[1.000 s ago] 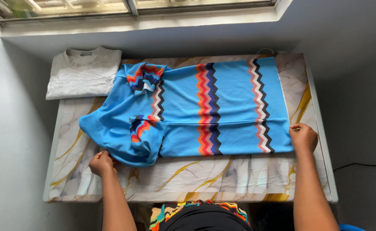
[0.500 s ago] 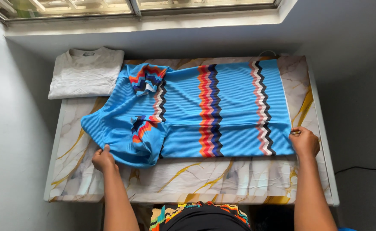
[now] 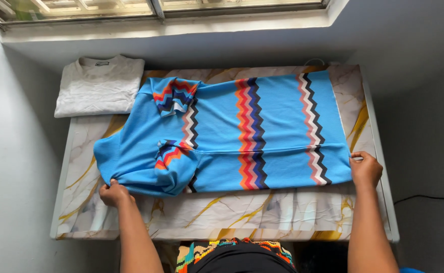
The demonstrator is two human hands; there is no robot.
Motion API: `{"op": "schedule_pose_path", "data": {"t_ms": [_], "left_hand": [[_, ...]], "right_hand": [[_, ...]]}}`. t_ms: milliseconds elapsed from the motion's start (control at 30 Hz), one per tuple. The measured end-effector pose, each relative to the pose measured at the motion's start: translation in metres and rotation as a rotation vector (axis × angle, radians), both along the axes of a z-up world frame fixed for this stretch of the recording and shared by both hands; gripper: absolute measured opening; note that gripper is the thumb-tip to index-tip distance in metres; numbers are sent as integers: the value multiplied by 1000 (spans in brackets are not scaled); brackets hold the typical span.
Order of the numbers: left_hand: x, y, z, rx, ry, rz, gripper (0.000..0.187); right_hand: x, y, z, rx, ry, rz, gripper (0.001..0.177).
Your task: Fold a blue patterned dress on a marble-top table.
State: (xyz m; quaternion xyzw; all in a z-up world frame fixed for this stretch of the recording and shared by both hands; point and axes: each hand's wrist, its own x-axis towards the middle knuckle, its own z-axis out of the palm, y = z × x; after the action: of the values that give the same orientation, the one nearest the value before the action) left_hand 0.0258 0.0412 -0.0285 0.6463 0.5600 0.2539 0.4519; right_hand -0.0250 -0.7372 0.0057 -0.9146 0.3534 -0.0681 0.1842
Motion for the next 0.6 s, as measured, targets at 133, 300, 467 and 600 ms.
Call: {"op": "schedule_pose_path", "data": {"t_ms": [133, 300, 467, 600], "left_hand": [[-1, -2, 12, 23, -43, 84, 19], [-3, -9, 43, 107, 5, -17, 27], [-2, -95, 110, 699, 49, -346, 39], [-1, -188, 134, 406, -456, -951, 45]], "right_hand": [[-4, 1, -3, 28, 1, -32, 13], [-14, 17, 30, 29, 44, -36, 16], [-4, 68, 49, -145, -188, 99, 19], [15, 136, 66, -200, -322, 459, 29]]}}
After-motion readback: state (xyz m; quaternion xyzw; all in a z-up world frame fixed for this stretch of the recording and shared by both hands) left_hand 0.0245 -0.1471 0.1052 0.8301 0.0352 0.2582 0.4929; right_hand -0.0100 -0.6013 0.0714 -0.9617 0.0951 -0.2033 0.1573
